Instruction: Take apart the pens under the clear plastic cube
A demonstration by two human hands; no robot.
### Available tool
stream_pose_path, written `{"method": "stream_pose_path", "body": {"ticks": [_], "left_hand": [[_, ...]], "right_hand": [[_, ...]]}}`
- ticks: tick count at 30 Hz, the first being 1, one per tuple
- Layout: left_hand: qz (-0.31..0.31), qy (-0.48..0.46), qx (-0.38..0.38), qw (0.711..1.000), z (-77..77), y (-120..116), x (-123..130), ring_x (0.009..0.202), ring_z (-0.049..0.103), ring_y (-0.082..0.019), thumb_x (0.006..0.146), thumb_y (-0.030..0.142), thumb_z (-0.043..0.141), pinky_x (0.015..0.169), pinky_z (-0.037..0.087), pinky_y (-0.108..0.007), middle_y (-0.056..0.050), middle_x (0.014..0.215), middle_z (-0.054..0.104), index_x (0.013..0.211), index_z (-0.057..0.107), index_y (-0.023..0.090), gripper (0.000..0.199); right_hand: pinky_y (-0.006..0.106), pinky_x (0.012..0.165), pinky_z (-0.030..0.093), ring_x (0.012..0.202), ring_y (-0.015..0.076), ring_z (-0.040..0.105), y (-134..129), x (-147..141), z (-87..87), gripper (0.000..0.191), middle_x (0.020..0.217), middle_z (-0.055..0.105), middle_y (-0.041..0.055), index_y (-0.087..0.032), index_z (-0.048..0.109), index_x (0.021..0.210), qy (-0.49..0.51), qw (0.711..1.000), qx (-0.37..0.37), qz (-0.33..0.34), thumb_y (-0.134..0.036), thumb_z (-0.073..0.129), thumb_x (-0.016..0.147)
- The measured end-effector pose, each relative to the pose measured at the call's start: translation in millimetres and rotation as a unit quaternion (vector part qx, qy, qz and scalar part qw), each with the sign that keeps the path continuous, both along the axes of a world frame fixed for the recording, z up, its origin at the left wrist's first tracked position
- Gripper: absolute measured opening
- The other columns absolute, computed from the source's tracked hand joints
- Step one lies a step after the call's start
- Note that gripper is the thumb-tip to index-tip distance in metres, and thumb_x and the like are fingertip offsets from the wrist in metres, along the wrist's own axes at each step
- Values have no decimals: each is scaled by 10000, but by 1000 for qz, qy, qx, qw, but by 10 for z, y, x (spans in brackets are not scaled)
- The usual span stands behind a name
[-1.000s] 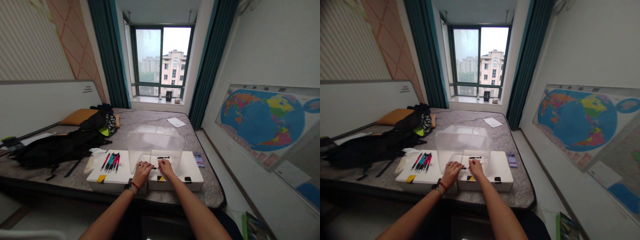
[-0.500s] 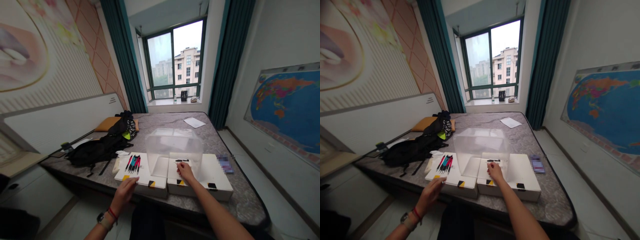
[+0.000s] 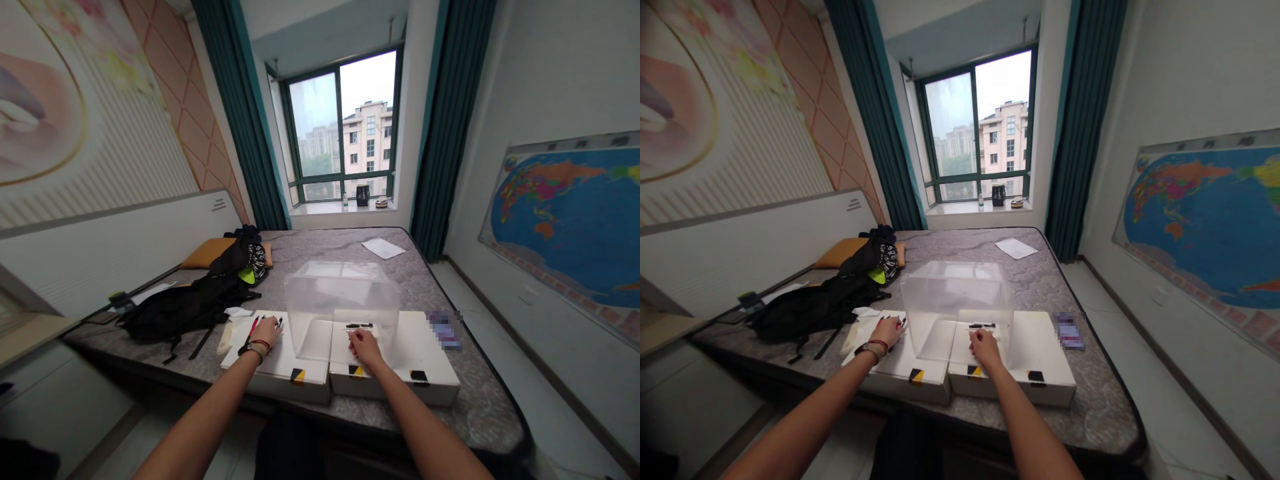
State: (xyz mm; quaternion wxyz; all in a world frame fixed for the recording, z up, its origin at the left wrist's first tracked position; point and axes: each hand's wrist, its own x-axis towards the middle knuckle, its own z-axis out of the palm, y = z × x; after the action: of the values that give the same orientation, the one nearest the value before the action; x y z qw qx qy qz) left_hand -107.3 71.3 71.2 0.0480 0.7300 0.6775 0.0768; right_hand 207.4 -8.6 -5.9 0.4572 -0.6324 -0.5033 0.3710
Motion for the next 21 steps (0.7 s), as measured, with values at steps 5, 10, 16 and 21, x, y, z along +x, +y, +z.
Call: {"method": "stream_pose_path", "body": {"ticks": [5, 10, 16, 21], "left_hand": [[7, 29, 7, 1000, 10, 43, 78, 941, 630, -247, 790, 308, 593, 769, 456, -314, -135, 1012, 669, 885, 667, 161, 190], [58, -148, 232, 959, 277, -159, 113, 809, 610, -183, 903, 412, 432, 739, 456, -286, -75, 910, 652, 1009, 624, 175, 323], [-73, -329, 339, 878, 229, -1033, 601, 664, 565, -127, 909, 323, 469, 660, 448, -241, -22, 818, 629, 1029, 590, 188, 217], [-262, -279, 178, 907, -63, -1333, 1241, 814, 583, -150, 920, 258, 439, 762, 462, -261, -31, 847, 617, 1012, 603, 223, 191]], "right_hand": [[210, 474, 406, 458, 118, 553, -27, 3, 46, 284, 572, 629, 14, -183, 555, 689, 13, 1000, -3, 3, -418, 468, 824], [209, 463, 397, 455, 119, 551, -42, -2, 77, 271, 568, 620, 11, -182, 560, 695, 34, 999, -8, -2, -405, 475, 823], [216, 508, 403, 465, 123, 551, -52, -3, 81, 226, 538, 603, 4, -178, 578, 686, -7, 1000, -5, 12, -330, 474, 818], [220, 610, 398, 597, 139, 591, -109, -30, 148, 147, 628, 654, 13, -188, 609, 698, -143, 989, 14, 25, -193, 480, 768]]}}
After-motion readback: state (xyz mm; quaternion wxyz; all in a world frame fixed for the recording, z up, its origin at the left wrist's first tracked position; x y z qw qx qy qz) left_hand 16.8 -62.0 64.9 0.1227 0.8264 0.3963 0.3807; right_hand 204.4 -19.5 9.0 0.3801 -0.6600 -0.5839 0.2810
